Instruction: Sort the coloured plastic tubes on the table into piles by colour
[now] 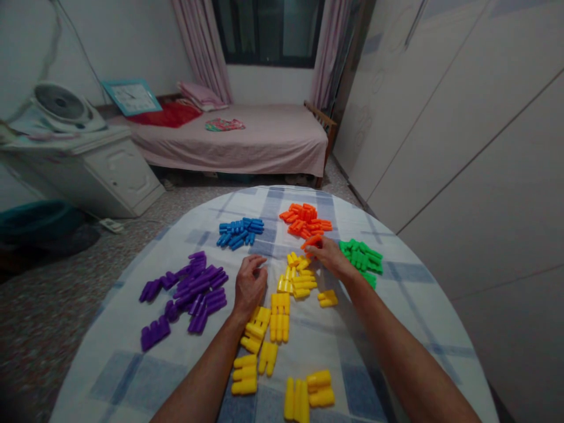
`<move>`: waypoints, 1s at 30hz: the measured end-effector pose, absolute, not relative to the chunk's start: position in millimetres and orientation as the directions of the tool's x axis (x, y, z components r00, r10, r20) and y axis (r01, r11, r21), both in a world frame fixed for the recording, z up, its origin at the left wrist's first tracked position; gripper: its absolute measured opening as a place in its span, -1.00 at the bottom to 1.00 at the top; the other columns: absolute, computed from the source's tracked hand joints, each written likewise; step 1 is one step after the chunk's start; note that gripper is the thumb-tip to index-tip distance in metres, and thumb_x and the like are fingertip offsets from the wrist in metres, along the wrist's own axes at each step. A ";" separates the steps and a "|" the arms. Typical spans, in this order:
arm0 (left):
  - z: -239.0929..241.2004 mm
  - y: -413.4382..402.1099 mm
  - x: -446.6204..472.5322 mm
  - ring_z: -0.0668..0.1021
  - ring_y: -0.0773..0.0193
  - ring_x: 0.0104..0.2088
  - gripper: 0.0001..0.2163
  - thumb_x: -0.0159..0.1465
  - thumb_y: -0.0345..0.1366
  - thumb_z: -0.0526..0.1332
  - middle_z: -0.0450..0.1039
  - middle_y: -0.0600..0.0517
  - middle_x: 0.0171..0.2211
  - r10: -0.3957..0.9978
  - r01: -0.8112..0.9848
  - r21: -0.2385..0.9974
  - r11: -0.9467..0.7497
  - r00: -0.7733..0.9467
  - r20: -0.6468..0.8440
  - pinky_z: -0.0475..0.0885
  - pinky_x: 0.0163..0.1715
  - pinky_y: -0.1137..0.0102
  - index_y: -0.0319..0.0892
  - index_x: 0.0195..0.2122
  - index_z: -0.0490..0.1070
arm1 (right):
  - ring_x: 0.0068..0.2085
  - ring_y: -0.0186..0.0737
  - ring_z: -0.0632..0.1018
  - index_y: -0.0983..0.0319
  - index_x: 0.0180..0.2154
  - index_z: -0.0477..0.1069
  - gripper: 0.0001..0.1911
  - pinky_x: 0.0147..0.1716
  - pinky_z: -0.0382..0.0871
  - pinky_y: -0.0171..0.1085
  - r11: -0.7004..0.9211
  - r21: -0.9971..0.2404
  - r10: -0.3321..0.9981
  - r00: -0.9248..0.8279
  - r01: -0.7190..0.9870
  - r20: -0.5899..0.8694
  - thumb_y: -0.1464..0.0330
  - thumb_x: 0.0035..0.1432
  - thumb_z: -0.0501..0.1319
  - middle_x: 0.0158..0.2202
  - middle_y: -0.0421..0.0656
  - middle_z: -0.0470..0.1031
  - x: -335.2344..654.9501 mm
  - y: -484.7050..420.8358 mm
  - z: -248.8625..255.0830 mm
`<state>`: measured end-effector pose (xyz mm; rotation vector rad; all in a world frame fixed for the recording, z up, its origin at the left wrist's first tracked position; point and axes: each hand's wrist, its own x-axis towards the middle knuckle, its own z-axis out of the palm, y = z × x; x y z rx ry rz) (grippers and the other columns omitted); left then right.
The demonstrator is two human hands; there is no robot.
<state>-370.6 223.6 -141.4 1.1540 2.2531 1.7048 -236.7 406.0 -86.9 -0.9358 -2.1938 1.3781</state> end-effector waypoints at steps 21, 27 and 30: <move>-142.4 223.2 -372.2 0.48 0.24 -0.14 -0.79 0.16 -0.46 0.10 0.39 -0.05 -0.16 0.617 0.522 0.847 0.098 -0.700 0.360 0.43 -0.13 0.35 -0.21 -0.22 0.46 | 0.31 0.23 0.03 0.13 0.30 -0.01 0.09 0.18 0.07 0.16 0.852 -0.451 0.338 -0.937 0.267 0.085 -0.14 -0.18 0.30 0.34 0.06 -0.04 -95.0 239.1 -131.1; -139.5 219.9 -374.6 0.50 0.28 -0.19 -0.79 0.17 -0.46 0.08 0.42 -0.03 -0.21 0.654 0.538 0.829 0.150 -0.683 0.325 0.43 -0.16 0.38 -0.21 -0.22 0.45 | 0.32 0.13 0.02 0.18 0.27 0.05 -0.10 0.21 0.00 0.12 0.842 -0.371 0.496 -0.834 0.393 0.242 0.08 -0.05 0.31 0.32 0.04 0.02 -136.8 241.8 -143.0; -134.6 217.3 -375.4 0.51 0.31 -0.21 -0.79 0.17 -0.46 0.08 0.44 -0.02 -0.23 0.725 0.579 0.777 0.247 -0.642 0.248 0.42 -0.16 0.40 -0.23 -0.21 0.45 | 0.31 0.09 0.06 0.21 0.24 0.11 -0.19 0.21 0.03 0.08 0.799 -0.391 0.585 -0.742 0.457 0.328 0.16 -0.02 0.30 0.30 0.06 0.06 -165.6 255.6 -142.5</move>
